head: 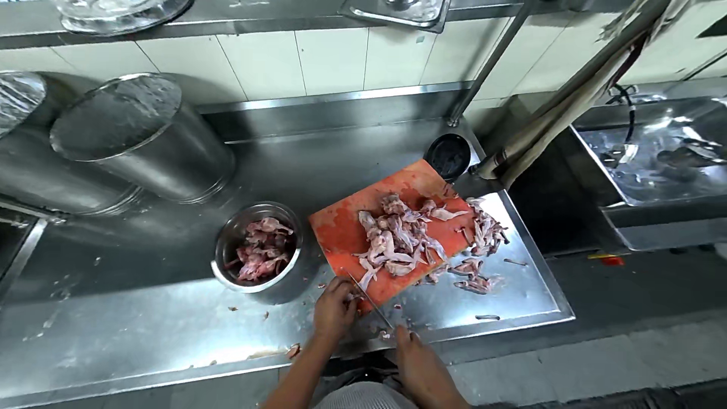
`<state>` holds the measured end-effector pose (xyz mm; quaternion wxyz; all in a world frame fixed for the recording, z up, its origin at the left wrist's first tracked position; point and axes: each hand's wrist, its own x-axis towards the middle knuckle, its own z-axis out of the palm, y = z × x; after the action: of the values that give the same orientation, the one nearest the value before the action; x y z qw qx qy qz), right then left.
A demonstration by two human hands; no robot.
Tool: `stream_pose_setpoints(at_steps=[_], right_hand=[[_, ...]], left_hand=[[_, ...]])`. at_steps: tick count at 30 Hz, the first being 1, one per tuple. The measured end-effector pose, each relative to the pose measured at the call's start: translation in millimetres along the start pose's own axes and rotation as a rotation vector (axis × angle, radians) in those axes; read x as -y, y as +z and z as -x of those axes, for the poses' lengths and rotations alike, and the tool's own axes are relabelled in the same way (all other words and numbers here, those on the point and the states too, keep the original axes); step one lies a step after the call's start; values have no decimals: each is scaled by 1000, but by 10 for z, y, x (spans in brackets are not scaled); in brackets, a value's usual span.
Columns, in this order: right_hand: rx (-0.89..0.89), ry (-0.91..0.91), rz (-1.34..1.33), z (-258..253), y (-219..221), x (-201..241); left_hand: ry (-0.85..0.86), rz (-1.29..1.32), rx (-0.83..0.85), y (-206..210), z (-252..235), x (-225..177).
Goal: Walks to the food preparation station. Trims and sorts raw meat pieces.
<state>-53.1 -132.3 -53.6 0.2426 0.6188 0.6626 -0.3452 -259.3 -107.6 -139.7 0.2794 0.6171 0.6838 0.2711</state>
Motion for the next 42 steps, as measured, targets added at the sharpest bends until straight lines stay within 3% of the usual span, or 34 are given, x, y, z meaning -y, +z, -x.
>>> stream_pose_setpoints(at_steps=[6,12,18,23,27,30,34,37,42], right_hand=[[-23,25,26,-36,10,175],[-114,-57,35,-356,-153,482],[21,105,16,159,268,-299],[50,104,17,275,131,-239],[-6,5,-58,270,-77,-79],[3,38,-127,58,16,14],[-5,135,-250,204,231,-337],[-114,183,-266,438,393,-664],[-315,32,-299,355,221,-627]], left_hand=[[151,-131,30,-12,-51,40],[120,-117,2,-51,-117,59],[106,-32,-43,55,-92,77],[94,74,16,30,-60,184],[-2,285,-31,-86,-57,203],[-96,366,-68,-182,-24,126],[-207,456,-58,-344,-76,-6],[-262,540,-26,-399,-146,-88],[-371,804,16,-541,-291,-344]])
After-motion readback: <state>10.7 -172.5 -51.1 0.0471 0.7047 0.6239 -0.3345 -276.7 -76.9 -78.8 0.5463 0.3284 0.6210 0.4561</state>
